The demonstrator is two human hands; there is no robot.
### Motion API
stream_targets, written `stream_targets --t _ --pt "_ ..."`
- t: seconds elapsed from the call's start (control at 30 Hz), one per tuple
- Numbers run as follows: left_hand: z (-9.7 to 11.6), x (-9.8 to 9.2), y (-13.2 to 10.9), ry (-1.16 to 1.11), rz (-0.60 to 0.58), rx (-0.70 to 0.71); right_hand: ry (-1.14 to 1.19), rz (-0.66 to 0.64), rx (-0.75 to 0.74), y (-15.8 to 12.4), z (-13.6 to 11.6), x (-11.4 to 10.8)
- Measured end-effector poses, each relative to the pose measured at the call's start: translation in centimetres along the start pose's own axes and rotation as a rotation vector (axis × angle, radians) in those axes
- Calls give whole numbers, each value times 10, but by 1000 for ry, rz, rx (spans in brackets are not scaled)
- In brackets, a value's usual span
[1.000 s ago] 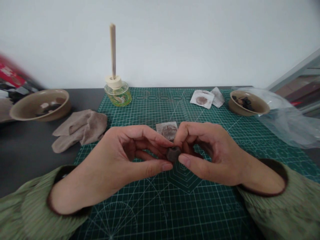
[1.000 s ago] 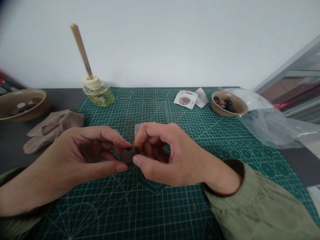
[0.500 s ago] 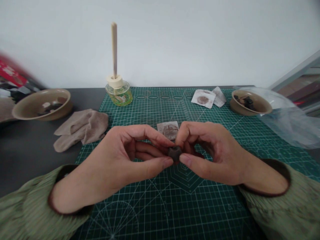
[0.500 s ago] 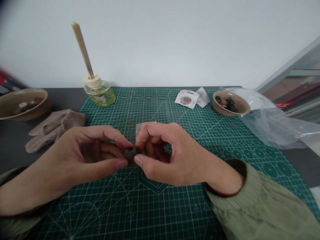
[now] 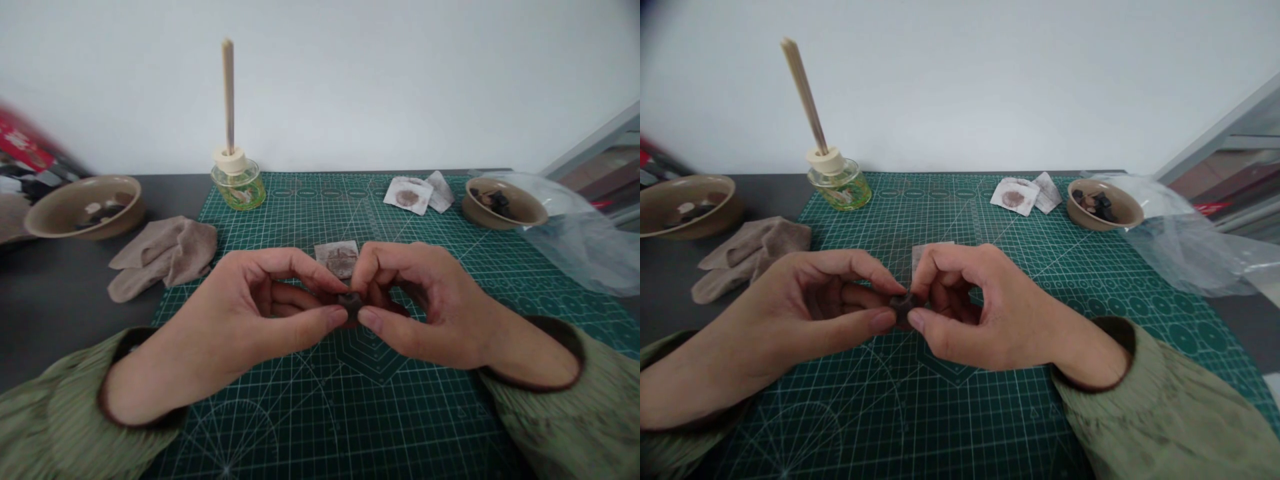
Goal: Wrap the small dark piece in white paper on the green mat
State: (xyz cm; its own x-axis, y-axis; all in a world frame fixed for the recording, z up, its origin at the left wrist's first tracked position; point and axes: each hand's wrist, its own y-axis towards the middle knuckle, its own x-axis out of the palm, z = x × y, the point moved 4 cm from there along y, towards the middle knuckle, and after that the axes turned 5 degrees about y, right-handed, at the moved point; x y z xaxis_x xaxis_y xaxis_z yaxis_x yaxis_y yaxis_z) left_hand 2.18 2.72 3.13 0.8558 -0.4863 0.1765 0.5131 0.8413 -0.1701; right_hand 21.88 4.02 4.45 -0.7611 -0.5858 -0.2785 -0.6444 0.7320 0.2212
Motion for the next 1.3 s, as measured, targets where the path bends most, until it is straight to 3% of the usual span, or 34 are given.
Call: stream_targets --t 0.5,1.3 --pt "-5 1 -1 -25 -65 2 57 -14 -10 -1 -1 1" --pt "-3 0 -2 -13 -54 10 77 -16 5 -2 -1 1"
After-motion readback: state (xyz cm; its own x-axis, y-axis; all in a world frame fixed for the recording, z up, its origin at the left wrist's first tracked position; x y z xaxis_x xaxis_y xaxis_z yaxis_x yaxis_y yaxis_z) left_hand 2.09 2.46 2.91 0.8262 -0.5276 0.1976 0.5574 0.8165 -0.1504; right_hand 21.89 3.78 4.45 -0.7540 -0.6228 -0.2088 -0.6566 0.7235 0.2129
